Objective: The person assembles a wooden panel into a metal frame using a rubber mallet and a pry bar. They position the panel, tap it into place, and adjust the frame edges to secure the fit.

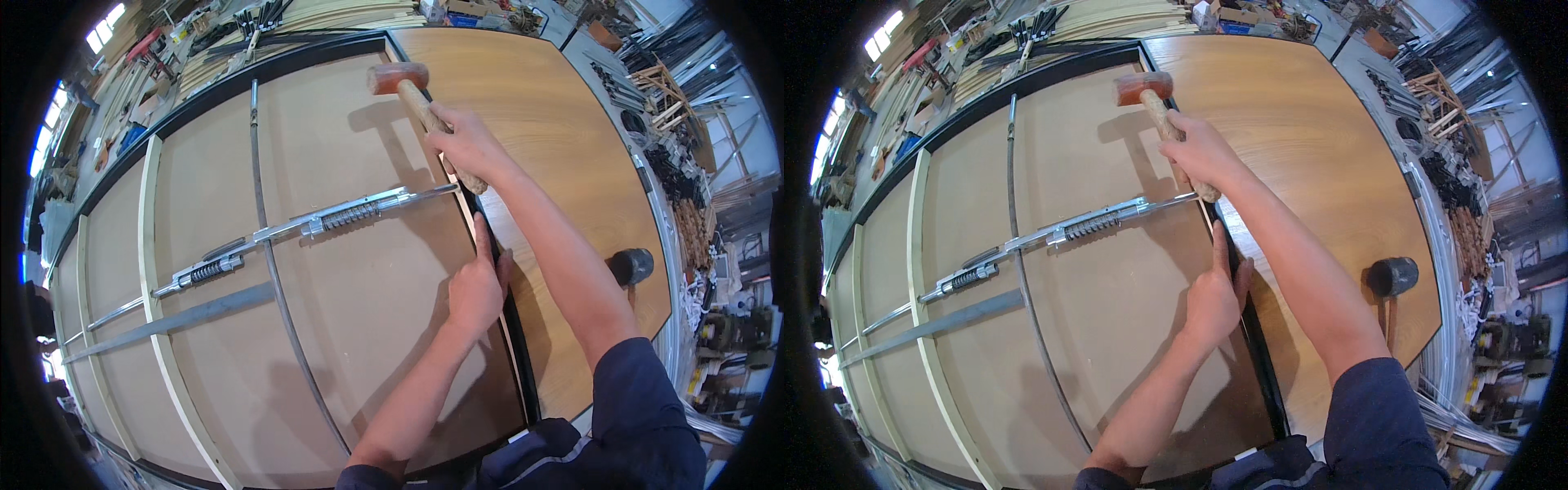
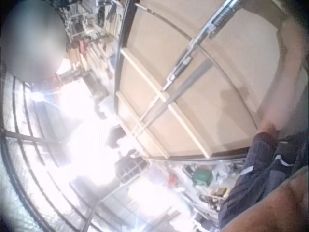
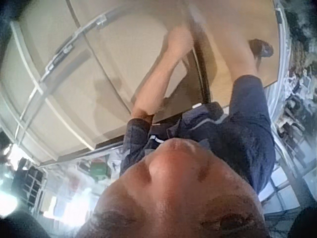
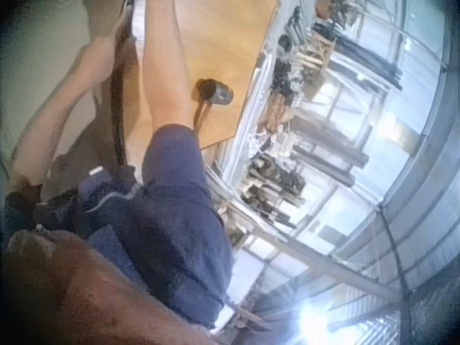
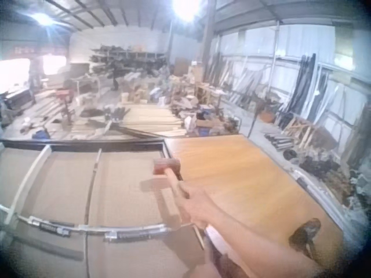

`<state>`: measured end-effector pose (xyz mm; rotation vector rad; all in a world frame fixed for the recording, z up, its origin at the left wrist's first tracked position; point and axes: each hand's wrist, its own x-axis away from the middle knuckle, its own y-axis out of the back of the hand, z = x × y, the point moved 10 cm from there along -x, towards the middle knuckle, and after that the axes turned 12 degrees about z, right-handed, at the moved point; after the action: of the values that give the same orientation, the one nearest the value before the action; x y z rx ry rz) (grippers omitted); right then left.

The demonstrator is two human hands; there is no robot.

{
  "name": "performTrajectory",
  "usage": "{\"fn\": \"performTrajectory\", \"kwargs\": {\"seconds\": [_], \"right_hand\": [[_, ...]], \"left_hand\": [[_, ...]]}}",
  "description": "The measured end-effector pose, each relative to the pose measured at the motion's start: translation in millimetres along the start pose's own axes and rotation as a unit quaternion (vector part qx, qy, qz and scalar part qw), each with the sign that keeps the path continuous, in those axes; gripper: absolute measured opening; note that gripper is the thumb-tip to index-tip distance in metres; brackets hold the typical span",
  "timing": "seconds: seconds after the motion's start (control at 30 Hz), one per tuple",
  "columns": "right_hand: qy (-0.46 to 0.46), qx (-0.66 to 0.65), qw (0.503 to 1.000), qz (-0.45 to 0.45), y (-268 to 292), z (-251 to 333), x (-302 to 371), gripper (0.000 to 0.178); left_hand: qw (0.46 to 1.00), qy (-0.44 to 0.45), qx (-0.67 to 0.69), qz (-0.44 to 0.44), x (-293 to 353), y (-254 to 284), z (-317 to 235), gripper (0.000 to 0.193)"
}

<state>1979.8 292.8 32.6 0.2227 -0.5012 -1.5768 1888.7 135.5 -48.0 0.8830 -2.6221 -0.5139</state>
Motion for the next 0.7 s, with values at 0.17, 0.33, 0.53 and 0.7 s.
{"fn": "performTrajectory", "kwargs": {"seconds": [0.17, 0.33, 0.53, 0.7], "right_hand": [[-0.007, 0.004, 1.000, -0.001, -12, 5, 54, 0.070], [-0.076, 0.010, 0.997, 0.030, -7, -17, 82, 0.069], [-0.039, 0.073, 0.996, -0.029, -24, -18, 120, 0.067], [-0.082, -0.009, 0.995, -0.048, 2, -22, 152, 0.067]], "left_hand": [[1.000, -0.006, -0.019, -0.009, -3, -10, 7, 0.081], [0.997, 0.050, -0.041, 0.039, -9, -21, 6, 0.051], [0.994, -0.017, 0.094, -0.055, -34, -36, 71, 0.036], [0.997, 0.038, -0.047, -0.038, -13, -19, 13, 0.038]]}}
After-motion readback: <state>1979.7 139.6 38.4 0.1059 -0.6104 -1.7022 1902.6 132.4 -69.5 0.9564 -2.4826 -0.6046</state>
